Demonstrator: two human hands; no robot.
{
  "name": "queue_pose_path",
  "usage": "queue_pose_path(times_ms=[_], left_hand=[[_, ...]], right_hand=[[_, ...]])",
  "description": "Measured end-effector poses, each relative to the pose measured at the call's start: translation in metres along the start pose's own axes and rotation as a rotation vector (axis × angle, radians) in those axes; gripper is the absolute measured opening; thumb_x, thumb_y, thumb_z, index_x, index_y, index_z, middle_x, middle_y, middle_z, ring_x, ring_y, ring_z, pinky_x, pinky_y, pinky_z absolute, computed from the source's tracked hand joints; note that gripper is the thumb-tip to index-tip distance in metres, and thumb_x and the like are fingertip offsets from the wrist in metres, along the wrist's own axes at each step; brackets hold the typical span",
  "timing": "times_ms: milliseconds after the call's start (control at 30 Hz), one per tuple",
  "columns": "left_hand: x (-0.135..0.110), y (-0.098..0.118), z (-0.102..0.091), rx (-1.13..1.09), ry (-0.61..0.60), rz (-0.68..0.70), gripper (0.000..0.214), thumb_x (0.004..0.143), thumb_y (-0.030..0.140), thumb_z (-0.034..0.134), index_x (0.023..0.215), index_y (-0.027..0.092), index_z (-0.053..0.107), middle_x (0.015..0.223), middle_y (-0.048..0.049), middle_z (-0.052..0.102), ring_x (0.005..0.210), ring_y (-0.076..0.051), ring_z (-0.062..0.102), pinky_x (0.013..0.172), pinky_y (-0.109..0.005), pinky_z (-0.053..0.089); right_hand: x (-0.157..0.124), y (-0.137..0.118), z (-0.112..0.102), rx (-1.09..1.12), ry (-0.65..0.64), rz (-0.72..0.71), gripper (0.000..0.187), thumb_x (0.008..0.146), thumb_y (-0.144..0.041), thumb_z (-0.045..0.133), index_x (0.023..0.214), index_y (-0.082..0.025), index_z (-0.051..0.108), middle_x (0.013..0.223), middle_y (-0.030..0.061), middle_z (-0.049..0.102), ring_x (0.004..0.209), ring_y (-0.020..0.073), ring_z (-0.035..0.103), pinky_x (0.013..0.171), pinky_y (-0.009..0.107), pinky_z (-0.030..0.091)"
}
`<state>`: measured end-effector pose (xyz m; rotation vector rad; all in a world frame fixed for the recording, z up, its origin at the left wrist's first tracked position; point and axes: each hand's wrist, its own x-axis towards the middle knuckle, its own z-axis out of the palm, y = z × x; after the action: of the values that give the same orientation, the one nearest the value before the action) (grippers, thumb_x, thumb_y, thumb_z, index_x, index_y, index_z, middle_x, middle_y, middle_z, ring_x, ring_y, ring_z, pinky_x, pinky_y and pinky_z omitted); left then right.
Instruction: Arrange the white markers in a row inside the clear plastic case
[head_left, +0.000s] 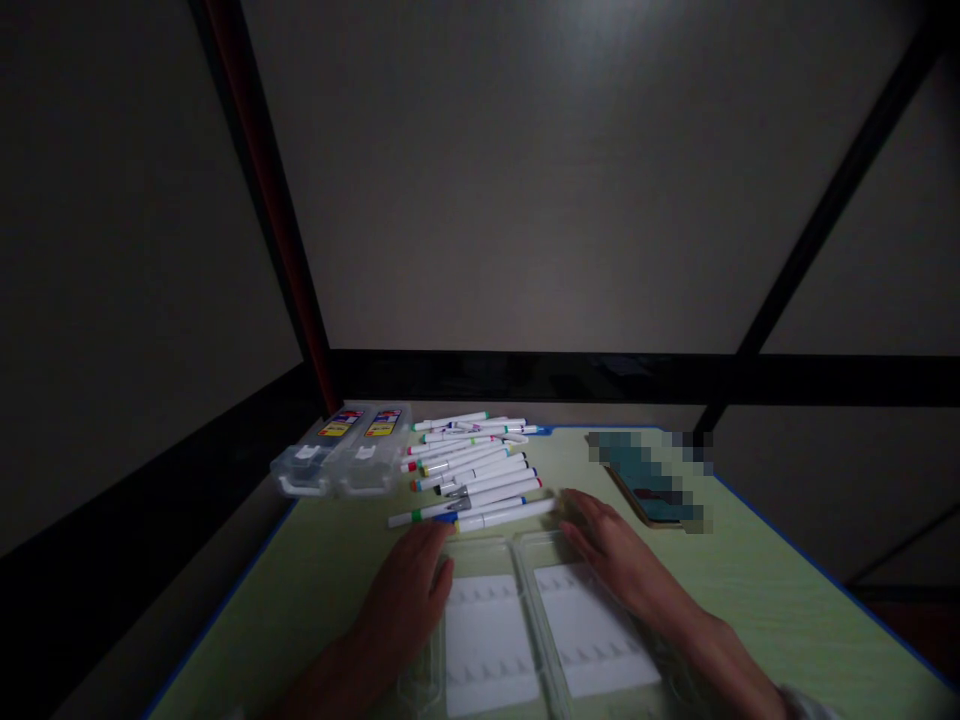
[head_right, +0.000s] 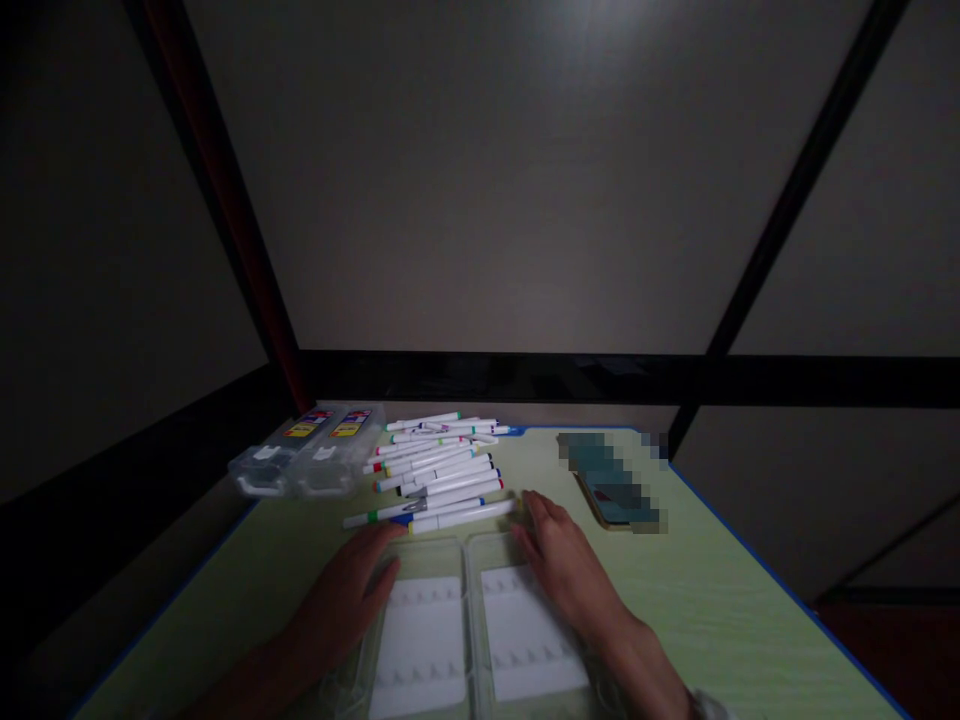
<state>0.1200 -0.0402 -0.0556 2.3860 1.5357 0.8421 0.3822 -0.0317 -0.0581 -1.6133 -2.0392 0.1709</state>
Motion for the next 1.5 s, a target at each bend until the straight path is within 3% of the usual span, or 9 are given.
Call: queue_pose_path(times_ms=[333,1033,1333,1500], left_hand=[[0.000,-0.002,0.004,-0.038,0.012,0.012,0.032,0.075,0.015,0.043,0.105,0.018,0.055,0.108,-0.0094,0.061,0.101,-0.022,0.055,0.090,-0.039,0.044],[0.001,0.001,0.006,-0.211,0.015,-0.107,0.029,0.070,0.013,0.046,0.097,0.015,0.056,0.102,-0.0076,0.062,0.099,-0.020,0.055,0.092,-0.037,0.040],[0.003,0.003,0.005,-0.261,0.010,-0.186,0.028,0.068,0.014,0.047,0.094,0.016,0.057,0.100,-0.0067,0.064,0.098,-0.020,0.056,0.090,-0.035,0.040],[0.004,0.006,0.002,-0.301,0.034,-0.192,0.028,0.069,0.012,0.046,0.094,0.016,0.056,0.100,-0.0074,0.064,0.097,-0.019,0.057,0.089,-0.036,0.040]], right_hand=[[-0.005,-0.010,0.007,-0.107,-0.074,-0.013,0.041,0.084,-0.027,0.041,0.122,-0.012,0.043,0.120,0.0146,0.053,0.112,0.0258,0.046,0.099,0.050,0.022],[-0.009,-0.011,0.003,-0.103,-0.096,-0.051,0.038,0.085,-0.028,0.041,0.119,-0.012,0.046,0.116,0.0152,0.055,0.109,0.0256,0.049,0.098,0.049,0.022],[-0.012,-0.012,0.002,-0.074,-0.059,-0.056,0.039,0.086,-0.028,0.039,0.122,-0.012,0.043,0.117,0.0148,0.055,0.109,0.0247,0.050,0.099,0.050,0.021],[-0.013,-0.013,0.002,-0.008,0.024,-0.070,0.040,0.085,-0.027,0.039,0.121,-0.011,0.044,0.117,0.0151,0.055,0.109,0.0246,0.050,0.099,0.050,0.023]])
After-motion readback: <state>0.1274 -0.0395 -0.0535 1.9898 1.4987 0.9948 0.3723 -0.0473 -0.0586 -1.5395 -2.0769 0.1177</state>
